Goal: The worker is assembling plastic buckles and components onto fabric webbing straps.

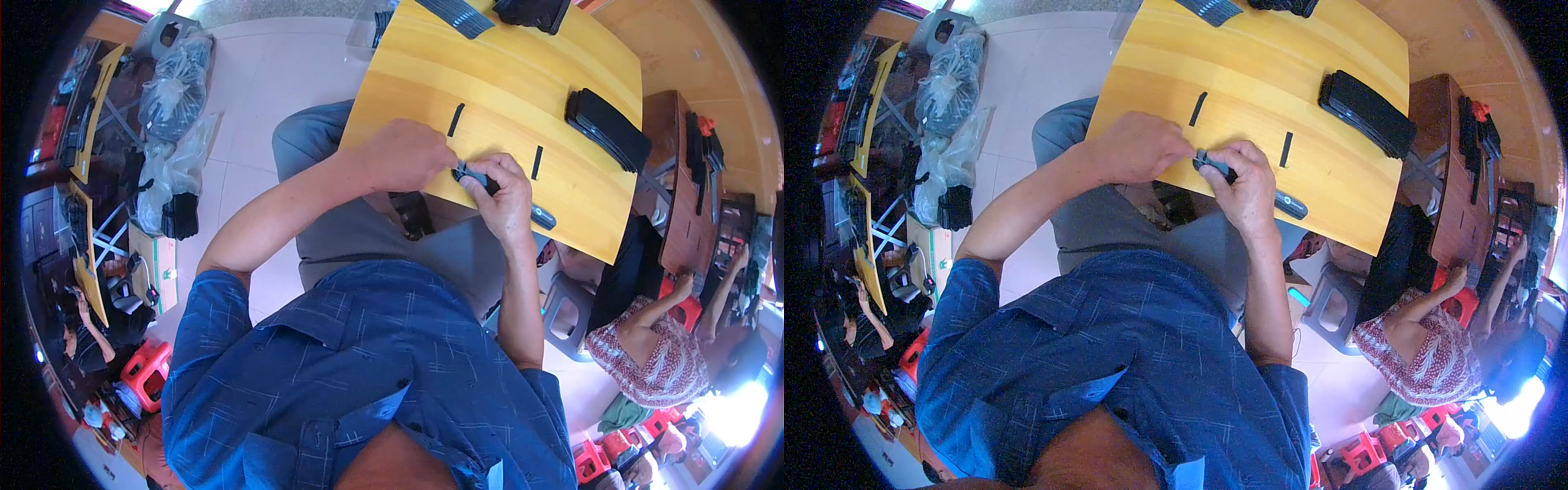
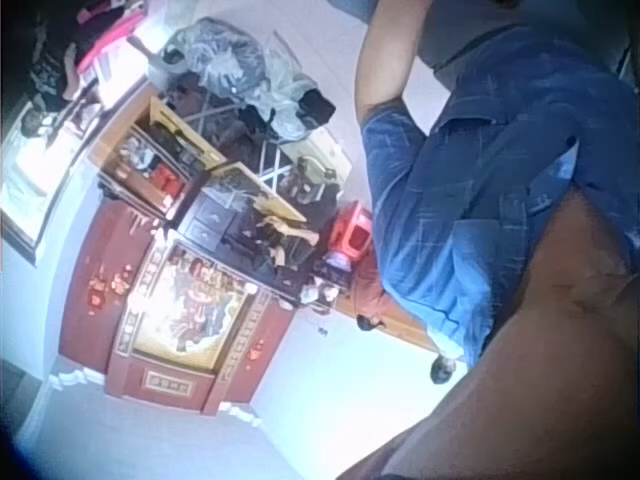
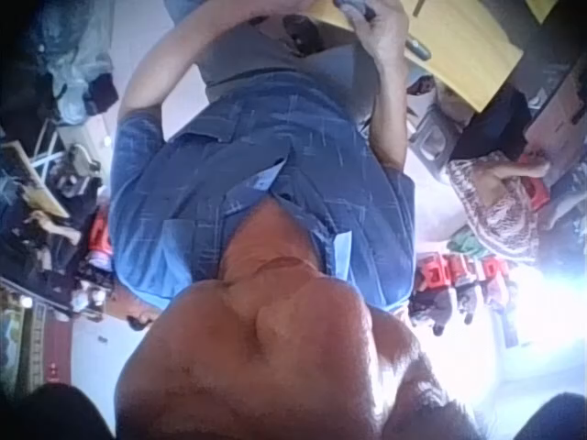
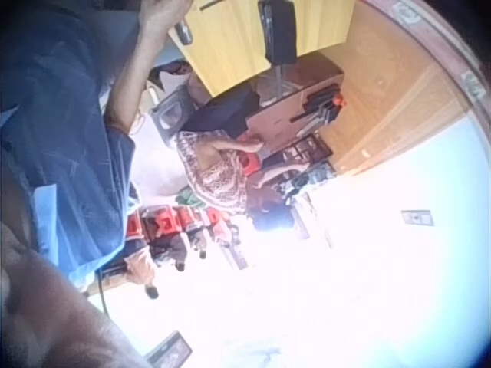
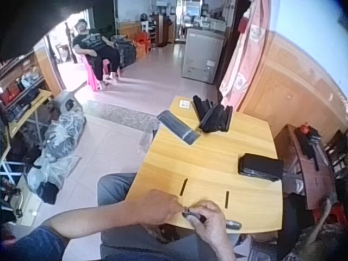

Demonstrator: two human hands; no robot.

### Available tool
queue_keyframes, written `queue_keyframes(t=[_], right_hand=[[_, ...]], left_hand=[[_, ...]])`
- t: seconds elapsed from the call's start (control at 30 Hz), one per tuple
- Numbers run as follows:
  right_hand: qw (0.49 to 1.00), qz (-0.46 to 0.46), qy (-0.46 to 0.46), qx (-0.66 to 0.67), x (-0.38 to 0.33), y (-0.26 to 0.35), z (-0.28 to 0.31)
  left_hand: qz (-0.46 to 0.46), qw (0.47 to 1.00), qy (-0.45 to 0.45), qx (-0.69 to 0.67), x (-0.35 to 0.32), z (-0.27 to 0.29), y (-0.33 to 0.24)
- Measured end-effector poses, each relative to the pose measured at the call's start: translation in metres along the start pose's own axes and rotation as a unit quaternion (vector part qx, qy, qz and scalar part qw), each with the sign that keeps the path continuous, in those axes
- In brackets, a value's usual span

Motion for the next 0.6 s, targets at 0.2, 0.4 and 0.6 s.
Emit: queue_keyframes(t=[0.2,0.4,0.6], right_hand=[[0.999,-0.032,0.011,0.038,0.003,-0.007,-0.004],[0.997,-0.056,0.041,0.043,0.006,-0.007,-0.008],[0.997,-0.053,0.025,0.044,0.007,-0.008,-0.008]], left_hand=[[0.018,0.997,-0.033,-0.065,-0.006,0.001,0.006],[0.002,0.999,0.001,0.045,-0.008,-0.003,-0.004],[0.005,0.999,-0.021,0.040,-0.010,-0.006,-0.002]])
Point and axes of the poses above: each hand's wrist, its own x-axis towards the middle knuckle, its own z-axis out of the back of the hand, y = z × x, the point moved 9 cm from there along x, towards the middle knuckle, and after that the axes turned 8 degrees about -x, right-handed, at the moved point
